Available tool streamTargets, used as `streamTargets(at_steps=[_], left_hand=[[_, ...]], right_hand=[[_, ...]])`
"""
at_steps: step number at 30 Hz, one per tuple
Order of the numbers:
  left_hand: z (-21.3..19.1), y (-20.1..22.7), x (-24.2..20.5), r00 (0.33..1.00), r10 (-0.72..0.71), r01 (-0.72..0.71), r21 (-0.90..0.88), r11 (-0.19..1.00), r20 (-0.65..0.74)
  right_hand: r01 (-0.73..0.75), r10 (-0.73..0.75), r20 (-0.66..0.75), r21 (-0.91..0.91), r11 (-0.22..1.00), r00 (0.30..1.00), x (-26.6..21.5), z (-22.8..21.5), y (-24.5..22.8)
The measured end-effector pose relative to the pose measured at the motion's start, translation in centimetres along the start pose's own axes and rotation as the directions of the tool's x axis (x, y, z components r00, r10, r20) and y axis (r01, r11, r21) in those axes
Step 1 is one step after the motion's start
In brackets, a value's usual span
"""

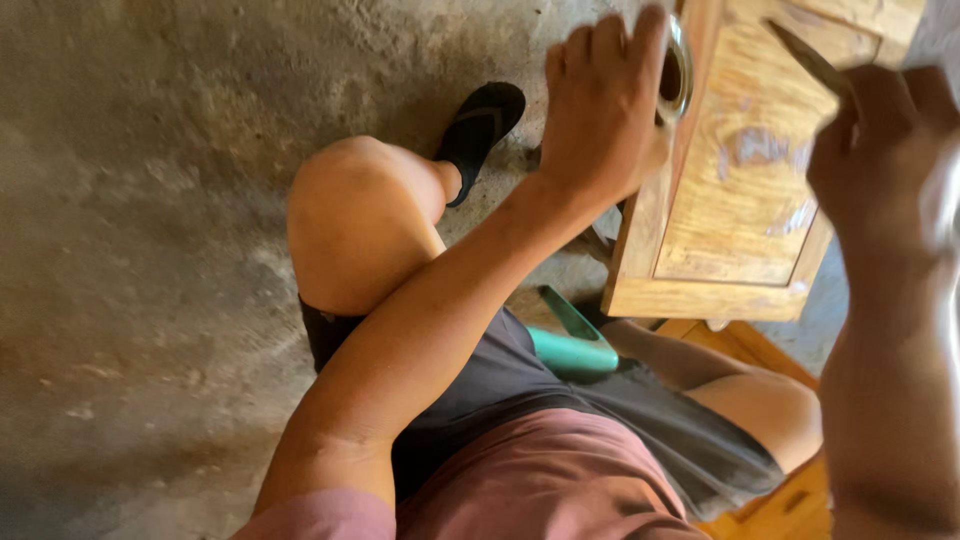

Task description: The person applies a dark wood stain to a rectangular wooden panel using a small brush. They repeatedly dip the brush into a metal can and spread the stain across the panel's surface and edges, occasionally lifting and rotating the panel to reach different areas.

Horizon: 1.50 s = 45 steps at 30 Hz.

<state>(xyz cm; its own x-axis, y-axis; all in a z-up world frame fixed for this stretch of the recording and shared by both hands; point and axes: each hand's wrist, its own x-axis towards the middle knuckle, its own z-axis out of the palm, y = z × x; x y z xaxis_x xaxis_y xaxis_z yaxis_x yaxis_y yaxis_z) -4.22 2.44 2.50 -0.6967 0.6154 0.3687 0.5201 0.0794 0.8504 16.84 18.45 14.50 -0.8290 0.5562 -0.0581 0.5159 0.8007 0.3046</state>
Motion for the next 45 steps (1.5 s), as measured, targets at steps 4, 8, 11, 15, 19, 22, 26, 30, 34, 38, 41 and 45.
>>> streamTargets(at_steps=[4,8,11,15,19,22,26,30,34,38,41,45], left_hand=[[-0.8,-1.6,3.1,0.972,-0.172,0.168,-0.039,0.985,-0.161],[-1.3,-1.4,4.7,0.923,-0.289,0.271,-0.103,0.957,-0.256],[-1.9,-1.1,5.0,0.905,-0.332,0.331,-0.051,0.942,-0.264],[-2.7,-1.9,5.2,0.903,-0.332,0.348,0.011,0.937,-0.273],[-2.7,-2.1,4.8,0.909,-0.338,0.360,0.050,0.932,-0.241],[-2.3,-1.8,4.5,0.905,-0.348,0.375,0.070,0.925,-0.244],[-1.7,-1.7,4.7,0.903,-0.363,0.401,0.151,0.904,-0.229],[-1.4,-1.8,4.3,0.911,-0.340,0.376,0.131,0.917,-0.233],[-1.1,-2.1,3.9,0.912,-0.319,0.358,0.126,0.925,-0.257],[-1.0,-2.4,4.0,0.934,-0.284,0.314,0.119,0.942,-0.219],[-1.1,-2.4,4.1,0.928,-0.283,0.316,0.105,0.943,-0.243],[-0.8,-1.9,4.2,0.946,-0.227,0.243,0.046,0.969,-0.233]], right_hand=[[0.089,-0.078,0.128,-0.081,0.993,0.989,8.5,1.7,0.1],[0.155,-0.108,0.276,-0.154,0.976,0.955,15.4,3.8,-1.0],[0.180,-0.102,0.365,-0.185,0.966,0.925,17.9,5.1,-2.2],[0.181,-0.088,0.414,-0.191,0.965,0.906,19.0,6.0,-3.1],[0.170,-0.072,0.439,-0.187,0.968,0.896,19.0,5.7,-3.3],[0.161,-0.072,0.441,-0.168,0.972,0.895,18.8,5.5,-3.1],[0.150,-0.066,0.437,-0.160,0.976,0.897,19.1,5.7,-2.6],[0.141,-0.058,0.439,-0.160,0.977,0.897,19.3,6.6,-2.1],[0.154,-0.072,0.452,-0.148,0.977,0.889,19.3,7.4,-1.8],[0.149,-0.074,0.446,-0.133,0.980,0.892,19.0,7.0,-1.2],[0.131,-0.087,0.394,-0.086,0.988,0.915,18.1,5.8,-0.7],[0.088,-0.092,0.259,0.029,0.996,0.961,14.3,2.5,1.7]])
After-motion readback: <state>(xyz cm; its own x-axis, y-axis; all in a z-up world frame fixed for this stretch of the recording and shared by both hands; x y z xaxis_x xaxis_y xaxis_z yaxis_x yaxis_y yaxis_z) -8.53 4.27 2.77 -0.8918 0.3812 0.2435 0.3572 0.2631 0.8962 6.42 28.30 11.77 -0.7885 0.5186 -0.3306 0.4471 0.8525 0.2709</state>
